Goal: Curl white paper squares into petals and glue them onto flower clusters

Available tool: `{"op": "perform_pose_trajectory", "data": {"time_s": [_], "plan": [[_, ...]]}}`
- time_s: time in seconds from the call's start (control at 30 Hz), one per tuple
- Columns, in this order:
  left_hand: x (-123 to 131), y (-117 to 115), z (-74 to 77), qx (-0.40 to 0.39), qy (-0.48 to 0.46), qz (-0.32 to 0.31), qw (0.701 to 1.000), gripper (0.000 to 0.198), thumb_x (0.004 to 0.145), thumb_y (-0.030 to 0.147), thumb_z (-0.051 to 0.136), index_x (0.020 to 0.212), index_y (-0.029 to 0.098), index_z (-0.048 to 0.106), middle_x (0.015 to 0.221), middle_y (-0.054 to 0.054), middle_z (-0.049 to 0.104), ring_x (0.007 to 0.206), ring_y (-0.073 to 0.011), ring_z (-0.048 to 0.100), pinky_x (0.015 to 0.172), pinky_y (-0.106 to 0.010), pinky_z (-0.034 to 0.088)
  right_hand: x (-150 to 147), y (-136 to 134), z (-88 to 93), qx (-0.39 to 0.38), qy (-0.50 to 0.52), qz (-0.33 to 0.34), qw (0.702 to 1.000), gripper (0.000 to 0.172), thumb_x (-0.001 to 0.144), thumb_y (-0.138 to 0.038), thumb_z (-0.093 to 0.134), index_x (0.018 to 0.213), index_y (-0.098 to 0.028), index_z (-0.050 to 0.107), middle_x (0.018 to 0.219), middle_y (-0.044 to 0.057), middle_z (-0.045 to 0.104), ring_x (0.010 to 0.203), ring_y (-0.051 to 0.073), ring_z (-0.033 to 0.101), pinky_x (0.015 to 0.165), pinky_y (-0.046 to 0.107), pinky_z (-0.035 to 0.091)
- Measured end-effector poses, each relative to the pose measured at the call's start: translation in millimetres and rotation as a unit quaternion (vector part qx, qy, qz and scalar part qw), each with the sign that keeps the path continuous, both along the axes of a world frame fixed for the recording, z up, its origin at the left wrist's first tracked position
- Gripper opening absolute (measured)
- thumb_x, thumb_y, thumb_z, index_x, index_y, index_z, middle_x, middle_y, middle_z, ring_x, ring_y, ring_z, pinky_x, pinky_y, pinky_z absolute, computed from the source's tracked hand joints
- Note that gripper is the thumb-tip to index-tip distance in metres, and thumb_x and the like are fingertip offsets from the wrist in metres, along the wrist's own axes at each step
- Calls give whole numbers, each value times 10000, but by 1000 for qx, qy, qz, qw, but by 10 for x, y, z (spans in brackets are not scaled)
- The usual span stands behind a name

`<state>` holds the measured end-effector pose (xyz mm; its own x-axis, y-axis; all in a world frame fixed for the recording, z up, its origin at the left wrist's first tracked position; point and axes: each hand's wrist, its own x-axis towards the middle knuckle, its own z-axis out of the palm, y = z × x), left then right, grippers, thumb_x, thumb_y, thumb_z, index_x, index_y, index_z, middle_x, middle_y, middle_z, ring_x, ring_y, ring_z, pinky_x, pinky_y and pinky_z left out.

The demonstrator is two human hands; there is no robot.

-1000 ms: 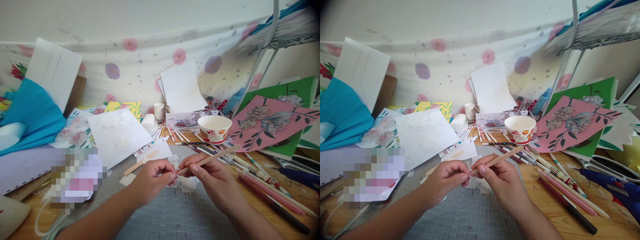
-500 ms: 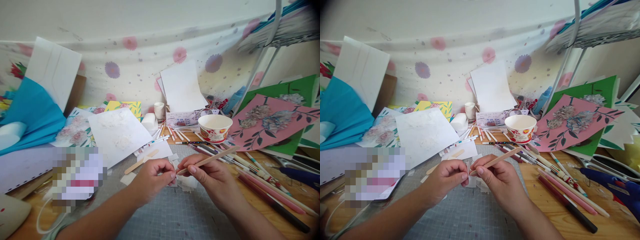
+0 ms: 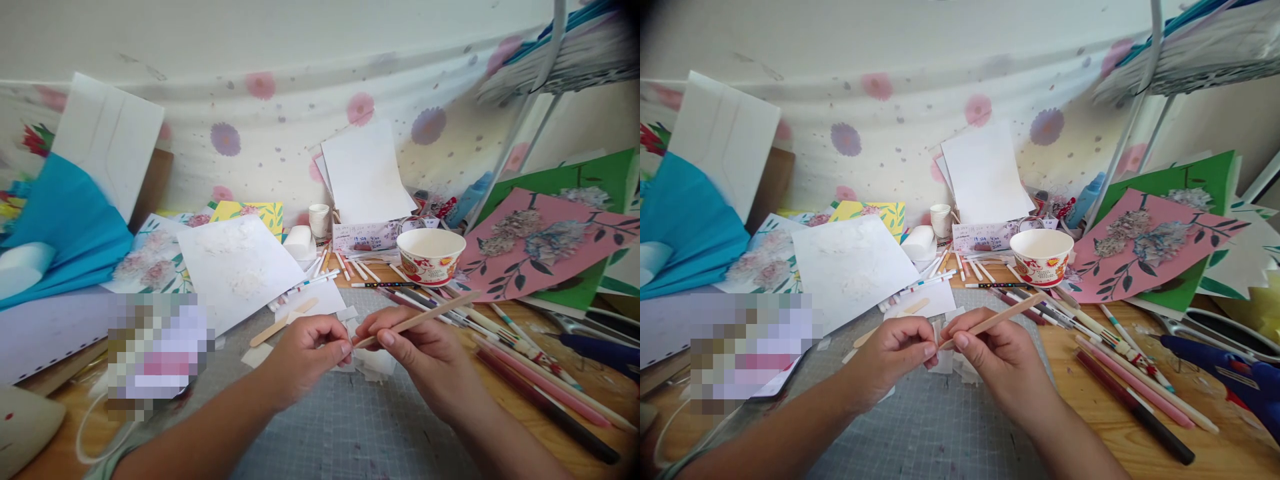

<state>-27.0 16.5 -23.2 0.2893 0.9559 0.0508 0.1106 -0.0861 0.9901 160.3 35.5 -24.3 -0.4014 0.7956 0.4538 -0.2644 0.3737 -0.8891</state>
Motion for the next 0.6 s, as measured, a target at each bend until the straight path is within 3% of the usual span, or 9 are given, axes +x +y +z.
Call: {"op": "perform_pose_trajectory", "data": {"time_s": [0.2, 0.6], "plan": [[-10, 19, 6, 23, 39, 17, 999, 126, 748, 222, 572, 641, 154, 573, 613, 15, 572, 589, -109, 469, 569, -227, 354, -16, 8, -6, -14, 3, -7, 1000, 97, 889, -283, 615, 894, -230, 697, 844, 15, 680, 741, 146, 670, 681, 245, 560], [-44, 69, 51, -4, 113, 69, 991, 96, 649, 226, 511, 572, 168, 503, 536, 26, 509, 539, -114, 442, 514, -224, 323, 125, 206, -112, -10, -126, -131, 983, 260, 860, -421, 611, 818, -168, 650, 784, 67, 678, 708, 211, 683, 645, 327, 568]]}}
